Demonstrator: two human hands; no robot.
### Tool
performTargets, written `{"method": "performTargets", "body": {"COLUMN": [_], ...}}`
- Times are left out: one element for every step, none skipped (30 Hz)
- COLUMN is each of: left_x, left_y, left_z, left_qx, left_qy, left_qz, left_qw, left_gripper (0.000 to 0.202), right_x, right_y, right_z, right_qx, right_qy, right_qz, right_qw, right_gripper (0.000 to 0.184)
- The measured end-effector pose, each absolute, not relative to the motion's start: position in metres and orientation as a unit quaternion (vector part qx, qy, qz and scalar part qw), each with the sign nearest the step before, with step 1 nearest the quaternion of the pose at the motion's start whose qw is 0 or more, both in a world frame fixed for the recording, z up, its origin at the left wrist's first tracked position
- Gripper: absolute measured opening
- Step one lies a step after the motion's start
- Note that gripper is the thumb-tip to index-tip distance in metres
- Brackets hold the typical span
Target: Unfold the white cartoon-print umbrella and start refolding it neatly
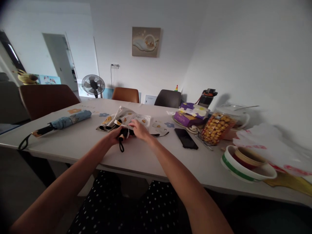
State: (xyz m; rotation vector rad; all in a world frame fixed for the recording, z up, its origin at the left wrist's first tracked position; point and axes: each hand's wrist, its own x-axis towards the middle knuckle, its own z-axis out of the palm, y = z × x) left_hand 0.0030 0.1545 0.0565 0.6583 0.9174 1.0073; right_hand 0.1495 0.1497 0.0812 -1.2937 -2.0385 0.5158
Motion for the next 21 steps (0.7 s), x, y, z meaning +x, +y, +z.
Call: {"method": "performTargets", "body": {"left_x": [0.000,-0.002,-0.004,-0.005,-0.005,-0.004,-0.003,-0.002,-0.002,-0.001,0.000,0.000,0.000,-0.001,-0.001,-0.001,-0.002,-0.002,-0.003,-0.003,-0.004], "left_y": [0.158,0.160,0.161,0.162,0.161,0.160,0.158,0.156,0.154,0.153,0.153,0.153,0.153,0.155,0.156,0.158,0.159,0.160,0.161,0.162,0.164], "left_z": [0.057,0.058,0.059,0.060,0.061,0.061,0.061,0.061,0.060,0.059,0.058,0.056,0.054,0.052,0.049,0.047,0.045,0.043,0.042,0.040,0.039], "left_qx": [0.299,0.299,0.300,0.300,0.298,0.296,0.297,0.301,0.306,0.315,0.325,0.336,0.349,0.361,0.370,0.375,0.375,0.369,0.357,0.342,0.328], "left_qy": [0.426,0.433,0.437,0.439,0.440,0.443,0.445,0.445,0.444,0.441,0.436,0.428,0.414,0.396,0.373,0.351,0.335,0.326,0.326,0.331,0.338], "left_qz": [0.444,0.437,0.436,0.438,0.441,0.446,0.452,0.457,0.459,0.461,0.461,0.463,0.468,0.476,0.486,0.497,0.506,0.512,0.517,0.520,0.522], "left_qw": [0.729,0.729,0.728,0.725,0.723,0.719,0.714,0.710,0.706,0.703,0.701,0.700,0.698,0.698,0.698,0.699,0.701,0.704,0.707,0.709,0.711], "left_gripper": [0.021,0.023,0.025,0.027,0.029,0.031,0.034,0.037,0.039,0.041,0.042,0.042,0.041,0.038,0.034,0.030,0.026,0.024,0.022,0.021,0.020], "right_x": [0.159,0.170,0.181,0.190,0.197,0.201,0.202,0.198,0.191,0.180,0.168,0.154,0.140,0.128,0.116,0.106,0.098,0.090,0.083,0.075,0.066], "right_y": [0.151,0.153,0.153,0.153,0.152,0.151,0.148,0.145,0.141,0.137,0.133,0.129,0.126,0.123,0.121,0.121,0.121,0.122,0.123,0.123,0.123], "right_z": [0.086,0.091,0.096,0.099,0.101,0.102,0.103,0.102,0.102,0.102,0.103,0.104,0.106,0.108,0.111,0.113,0.116,0.118,0.121,0.123,0.126], "right_qx": [-0.500,-0.513,-0.533,-0.553,-0.574,-0.588,-0.592,-0.586,-0.571,-0.550,-0.535,-0.530,-0.541,-0.557,-0.572,-0.579,-0.584,-0.583,-0.580,-0.574,-0.559], "right_qy": [-0.759,-0.735,-0.707,-0.682,-0.661,-0.649,-0.648,-0.657,-0.673,-0.694,-0.713,-0.730,-0.746,-0.757,-0.766,-0.774,-0.778,-0.781,-0.782,-0.782,-0.786], "right_qz": [0.211,0.219,0.222,0.223,0.221,0.219,0.220,0.223,0.226,0.227,0.223,0.208,0.186,0.159,0.129,0.105,0.087,0.074,0.069,0.074,0.088], "right_qw": [0.359,0.384,0.408,0.424,0.431,0.431,0.426,0.419,0.412,0.405,0.396,0.378,0.342,0.301,0.265,0.234,0.216,0.211,0.218,0.232,0.249], "right_gripper": [0.049,0.045,0.041,0.039,0.036,0.032,0.028,0.024,0.023,0.026,0.030,0.034,0.036,0.035,0.034,0.031,0.028,0.023,0.020,0.018,0.018]}}
